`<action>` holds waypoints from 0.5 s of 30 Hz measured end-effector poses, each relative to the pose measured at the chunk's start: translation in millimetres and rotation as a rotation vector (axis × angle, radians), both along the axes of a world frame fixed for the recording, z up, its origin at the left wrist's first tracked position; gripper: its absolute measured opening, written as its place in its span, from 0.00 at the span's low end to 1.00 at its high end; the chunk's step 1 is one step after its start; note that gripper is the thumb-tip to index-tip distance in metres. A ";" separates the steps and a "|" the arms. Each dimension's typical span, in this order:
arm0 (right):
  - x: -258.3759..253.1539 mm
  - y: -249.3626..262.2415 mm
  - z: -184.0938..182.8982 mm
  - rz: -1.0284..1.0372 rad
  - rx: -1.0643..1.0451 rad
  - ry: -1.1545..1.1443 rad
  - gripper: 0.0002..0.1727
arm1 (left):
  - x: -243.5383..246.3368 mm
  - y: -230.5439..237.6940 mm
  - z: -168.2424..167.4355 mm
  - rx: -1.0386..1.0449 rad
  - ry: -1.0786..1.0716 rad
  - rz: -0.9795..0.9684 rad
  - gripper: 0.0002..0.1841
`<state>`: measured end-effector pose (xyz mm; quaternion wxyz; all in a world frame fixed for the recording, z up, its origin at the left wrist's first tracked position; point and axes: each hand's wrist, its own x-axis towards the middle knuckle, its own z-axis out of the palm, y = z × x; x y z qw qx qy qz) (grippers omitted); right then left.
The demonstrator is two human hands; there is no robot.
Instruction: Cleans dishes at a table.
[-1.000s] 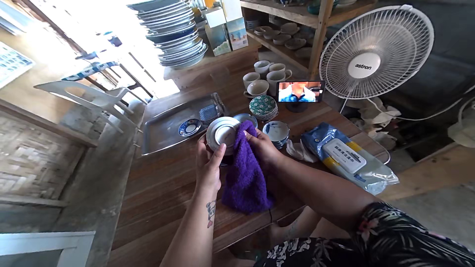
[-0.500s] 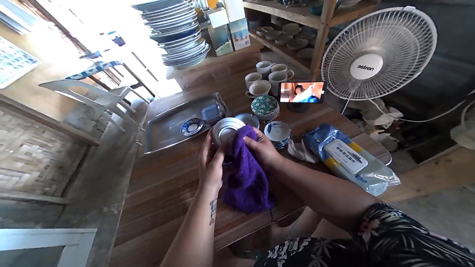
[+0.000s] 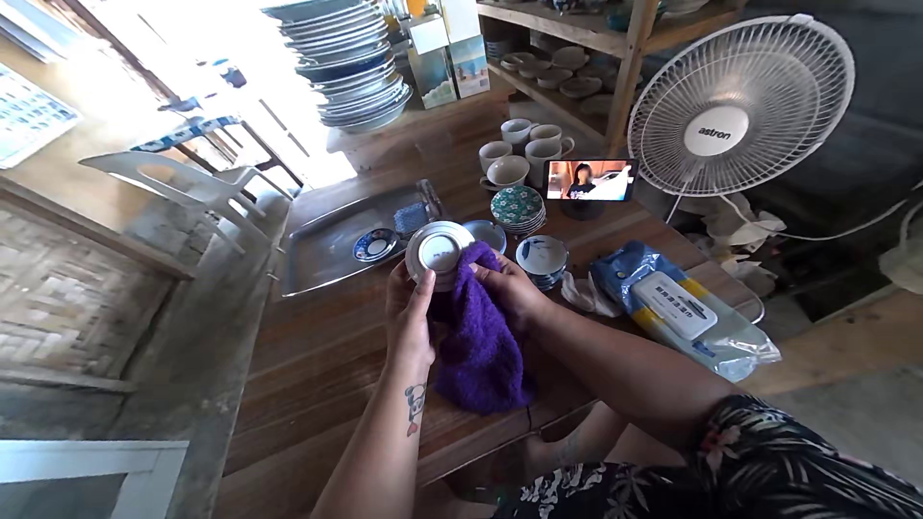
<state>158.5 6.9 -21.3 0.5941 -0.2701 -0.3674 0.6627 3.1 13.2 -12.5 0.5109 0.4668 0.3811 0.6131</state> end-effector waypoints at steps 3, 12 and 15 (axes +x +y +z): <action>0.0 2.2 -3.1 0.003 0.026 -0.031 0.13 | 5.1 -1.2 -1.9 -0.008 -0.010 -0.013 0.20; -1.4 2.2 -6.1 -0.092 0.057 -0.076 0.05 | -0.2 -0.1 1.7 0.052 0.161 -0.064 0.27; 0.4 2.8 -3.9 -0.155 0.055 -0.044 0.06 | -4.6 0.3 4.7 0.060 0.251 -0.092 0.31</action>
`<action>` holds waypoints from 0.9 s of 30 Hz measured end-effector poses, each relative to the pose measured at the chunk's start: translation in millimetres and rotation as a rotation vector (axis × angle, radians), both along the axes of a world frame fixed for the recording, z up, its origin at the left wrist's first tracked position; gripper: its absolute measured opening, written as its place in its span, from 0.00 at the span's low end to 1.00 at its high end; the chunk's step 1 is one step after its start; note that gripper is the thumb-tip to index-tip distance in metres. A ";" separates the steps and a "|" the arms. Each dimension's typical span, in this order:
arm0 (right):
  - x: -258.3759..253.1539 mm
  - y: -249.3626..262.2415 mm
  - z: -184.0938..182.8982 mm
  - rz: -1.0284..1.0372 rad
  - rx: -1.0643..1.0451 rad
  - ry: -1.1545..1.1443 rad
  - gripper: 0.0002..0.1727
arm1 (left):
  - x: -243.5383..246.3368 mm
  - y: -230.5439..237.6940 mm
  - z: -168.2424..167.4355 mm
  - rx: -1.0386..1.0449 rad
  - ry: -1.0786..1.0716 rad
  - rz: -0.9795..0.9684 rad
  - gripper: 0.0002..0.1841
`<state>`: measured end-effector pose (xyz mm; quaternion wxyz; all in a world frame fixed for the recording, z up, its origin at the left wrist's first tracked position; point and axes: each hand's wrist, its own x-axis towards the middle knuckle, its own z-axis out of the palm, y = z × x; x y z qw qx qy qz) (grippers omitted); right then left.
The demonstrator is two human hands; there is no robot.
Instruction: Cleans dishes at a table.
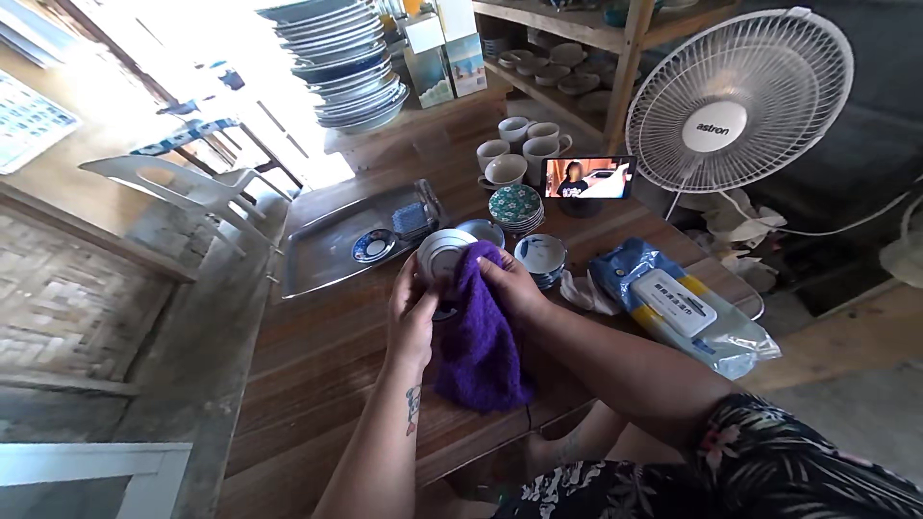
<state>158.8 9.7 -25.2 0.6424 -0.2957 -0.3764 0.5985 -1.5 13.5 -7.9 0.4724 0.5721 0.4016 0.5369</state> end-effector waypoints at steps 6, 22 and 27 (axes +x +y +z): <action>1.2 -1.0 5.4 -0.015 -0.054 -0.028 0.13 | -7.0 1.8 5.0 -0.061 0.052 -0.043 0.27; 0.7 0.4 1.0 0.132 -0.056 -0.046 0.16 | 7.1 -0.5 -4.4 -0.107 -0.101 0.070 0.21; -2.1 0.5 -0.2 0.069 0.018 -0.186 0.25 | 9.9 -3.5 -3.2 -0.146 -0.123 0.073 0.15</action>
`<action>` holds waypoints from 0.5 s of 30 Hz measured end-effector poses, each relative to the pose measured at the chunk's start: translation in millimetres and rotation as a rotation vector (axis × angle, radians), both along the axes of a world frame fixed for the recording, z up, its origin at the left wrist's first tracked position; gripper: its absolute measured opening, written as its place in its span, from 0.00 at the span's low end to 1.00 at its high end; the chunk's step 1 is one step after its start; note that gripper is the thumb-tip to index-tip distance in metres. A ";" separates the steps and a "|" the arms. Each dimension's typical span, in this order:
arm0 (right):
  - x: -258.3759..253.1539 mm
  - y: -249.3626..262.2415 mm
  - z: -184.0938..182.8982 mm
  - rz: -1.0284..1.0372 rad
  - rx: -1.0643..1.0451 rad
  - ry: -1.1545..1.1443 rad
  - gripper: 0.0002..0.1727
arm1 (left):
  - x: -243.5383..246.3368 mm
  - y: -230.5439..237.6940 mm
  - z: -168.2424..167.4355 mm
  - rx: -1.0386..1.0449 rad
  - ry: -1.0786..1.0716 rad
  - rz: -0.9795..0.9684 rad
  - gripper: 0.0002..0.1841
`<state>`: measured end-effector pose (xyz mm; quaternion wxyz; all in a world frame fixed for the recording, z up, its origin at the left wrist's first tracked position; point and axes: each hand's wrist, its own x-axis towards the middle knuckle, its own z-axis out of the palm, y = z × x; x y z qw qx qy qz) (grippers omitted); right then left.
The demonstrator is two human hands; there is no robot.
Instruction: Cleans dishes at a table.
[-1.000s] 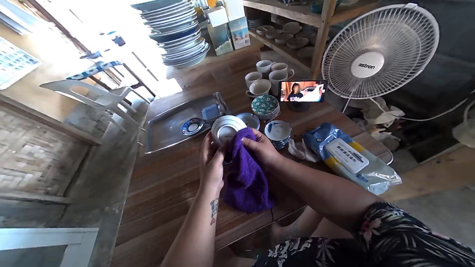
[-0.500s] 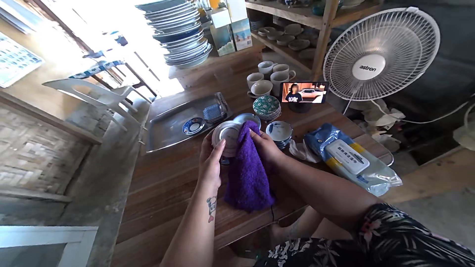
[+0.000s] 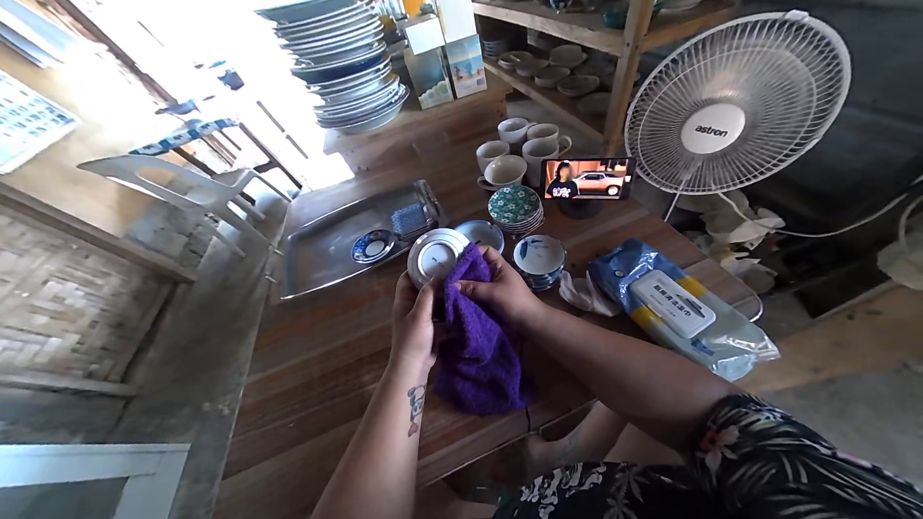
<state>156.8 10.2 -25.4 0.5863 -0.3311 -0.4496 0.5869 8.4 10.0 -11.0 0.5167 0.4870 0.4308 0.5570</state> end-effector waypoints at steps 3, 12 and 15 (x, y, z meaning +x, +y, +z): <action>-0.2 1.5 -5.0 -0.044 0.065 -0.036 0.19 | 2.5 -0.5 0.1 -0.026 -0.013 0.007 0.16; -0.1 -0.3 -3.5 -0.092 0.011 -0.031 0.14 | 4.0 -2.5 1.4 -0.015 0.018 0.044 0.22; 0.8 -0.5 -3.6 -0.018 0.018 -0.013 0.10 | 2.3 -2.0 2.9 -0.014 0.006 0.072 0.23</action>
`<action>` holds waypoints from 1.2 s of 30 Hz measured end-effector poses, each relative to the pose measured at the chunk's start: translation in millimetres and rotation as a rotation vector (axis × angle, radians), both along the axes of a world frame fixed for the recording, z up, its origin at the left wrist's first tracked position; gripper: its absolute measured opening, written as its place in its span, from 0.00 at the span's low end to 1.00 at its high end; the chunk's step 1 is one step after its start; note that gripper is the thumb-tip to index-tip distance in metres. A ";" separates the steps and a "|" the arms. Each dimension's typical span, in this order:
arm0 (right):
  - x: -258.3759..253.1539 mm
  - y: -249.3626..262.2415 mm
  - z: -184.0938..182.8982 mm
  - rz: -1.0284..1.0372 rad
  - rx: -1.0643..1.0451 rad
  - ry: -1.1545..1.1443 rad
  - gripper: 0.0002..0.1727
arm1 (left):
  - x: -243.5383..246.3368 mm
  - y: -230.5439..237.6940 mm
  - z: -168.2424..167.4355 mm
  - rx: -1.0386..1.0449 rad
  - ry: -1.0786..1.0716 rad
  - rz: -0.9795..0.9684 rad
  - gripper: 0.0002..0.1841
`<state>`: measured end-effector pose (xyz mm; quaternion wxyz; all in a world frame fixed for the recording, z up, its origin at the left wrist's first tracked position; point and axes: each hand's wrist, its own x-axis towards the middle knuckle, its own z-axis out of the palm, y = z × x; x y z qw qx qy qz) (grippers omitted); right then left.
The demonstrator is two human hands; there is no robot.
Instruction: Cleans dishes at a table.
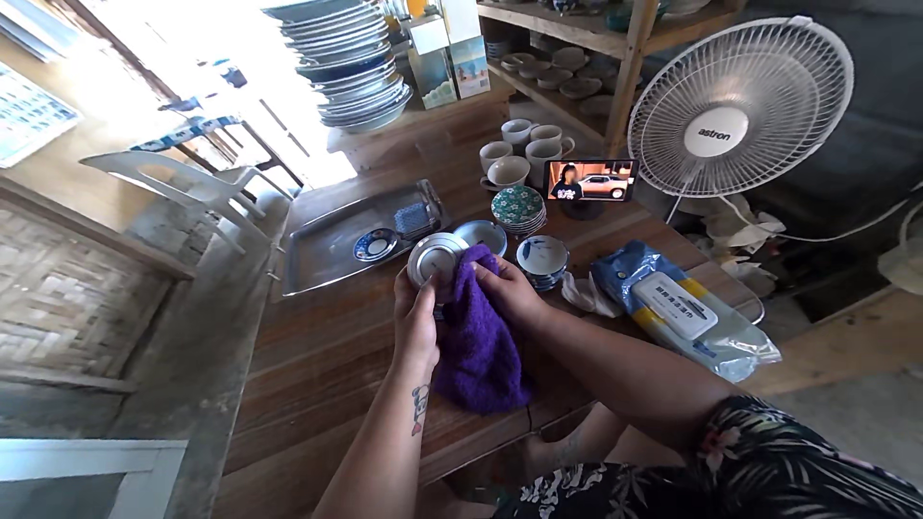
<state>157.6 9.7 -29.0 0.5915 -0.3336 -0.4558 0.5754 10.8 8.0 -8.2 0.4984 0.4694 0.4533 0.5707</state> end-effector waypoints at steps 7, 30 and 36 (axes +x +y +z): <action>1.5 -1.0 1.4 0.075 0.015 -0.008 0.12 | -13.7 5.1 0.9 0.073 -0.007 -0.110 0.24; -0.5 1.6 1.7 0.066 -0.054 0.111 0.12 | 5.2 0.8 -6.8 -0.014 -0.100 -0.047 0.16; 0.9 3.9 -0.4 0.055 0.007 0.058 0.09 | 3.7 2.7 -9.8 0.016 -0.083 -0.051 0.19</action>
